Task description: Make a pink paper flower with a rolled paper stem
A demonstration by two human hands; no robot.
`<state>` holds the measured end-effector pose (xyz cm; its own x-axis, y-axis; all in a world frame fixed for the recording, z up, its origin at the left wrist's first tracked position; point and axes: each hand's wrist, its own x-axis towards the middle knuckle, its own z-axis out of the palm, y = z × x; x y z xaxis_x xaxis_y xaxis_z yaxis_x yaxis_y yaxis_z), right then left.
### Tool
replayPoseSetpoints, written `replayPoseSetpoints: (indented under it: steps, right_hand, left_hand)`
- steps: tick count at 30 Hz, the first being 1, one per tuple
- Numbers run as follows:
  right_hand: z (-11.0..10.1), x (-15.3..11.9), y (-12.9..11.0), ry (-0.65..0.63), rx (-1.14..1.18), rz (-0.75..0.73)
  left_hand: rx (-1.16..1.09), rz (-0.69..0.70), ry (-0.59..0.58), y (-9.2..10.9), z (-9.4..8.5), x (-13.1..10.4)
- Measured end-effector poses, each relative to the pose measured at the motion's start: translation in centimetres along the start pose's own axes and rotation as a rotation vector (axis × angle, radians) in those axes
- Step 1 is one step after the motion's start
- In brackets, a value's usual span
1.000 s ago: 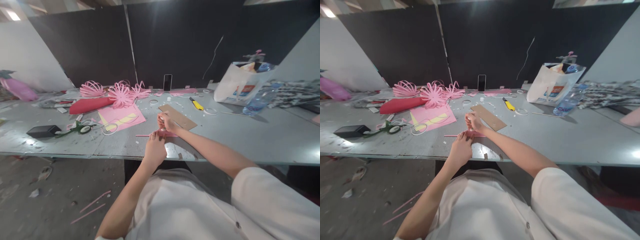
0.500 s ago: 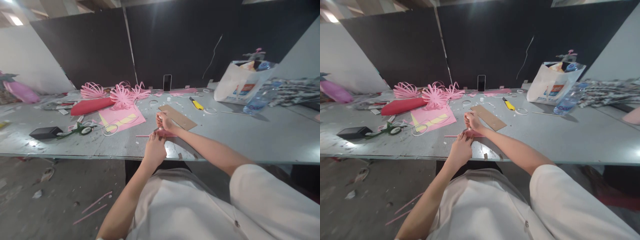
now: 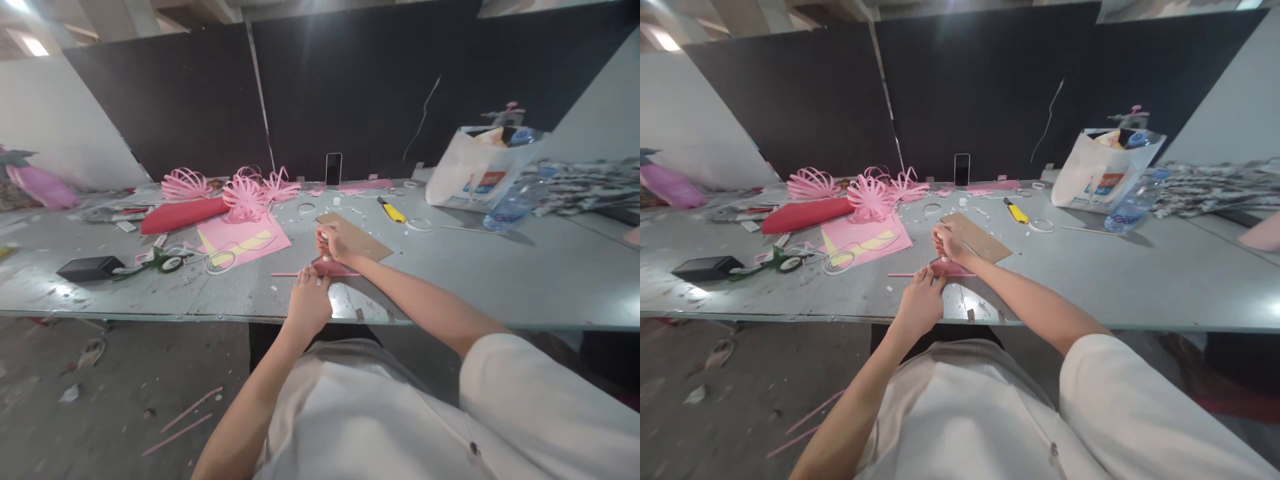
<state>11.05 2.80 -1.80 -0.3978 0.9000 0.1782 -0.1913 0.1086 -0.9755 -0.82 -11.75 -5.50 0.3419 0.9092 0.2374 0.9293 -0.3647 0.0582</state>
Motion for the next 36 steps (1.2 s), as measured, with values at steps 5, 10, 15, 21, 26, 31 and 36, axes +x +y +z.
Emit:
replayPoseSetpoints:
  steps: [5, 10, 15, 21, 26, 31, 36]
  right_hand:
    - [0.0, -0.5, 0.2, -0.051, -0.011, 0.039]
    - [0.2, 0.2, 0.1, -0.009, -0.007, 0.005]
    - [-0.6, -0.6, -0.5, -0.039, -0.033, 0.032]
    - [-0.1, -0.4, -0.2, -0.005, -0.017, -0.013]
    - [-0.9, -0.4, -0.3, -0.006, -0.023, -0.002]
    - [0.0, -0.5, -0.3, -0.02, -0.026, 0.001]
    - [-0.4, 0.1, -0.4, 0.004, -0.018, -0.02]
  left_hand:
    - [0.004, 0.014, -0.004, 0.0, -0.1, 0.0]
    - [-0.003, 0.003, -0.004, 0.0, -0.1, 0.0]
    - [0.019, 0.009, 0.01, -0.1, 0.1, 0.0]
    - [0.017, 0.014, 0.018, -0.2, 0.2, 0.0]
    - [0.017, 0.011, 0.039, -0.3, 0.6, -0.1]
    - [0.009, 0.015, 0.032, -0.3, 0.5, 0.1]
    - [0.018, 0.006, -0.006, -0.2, 0.0, -0.1]
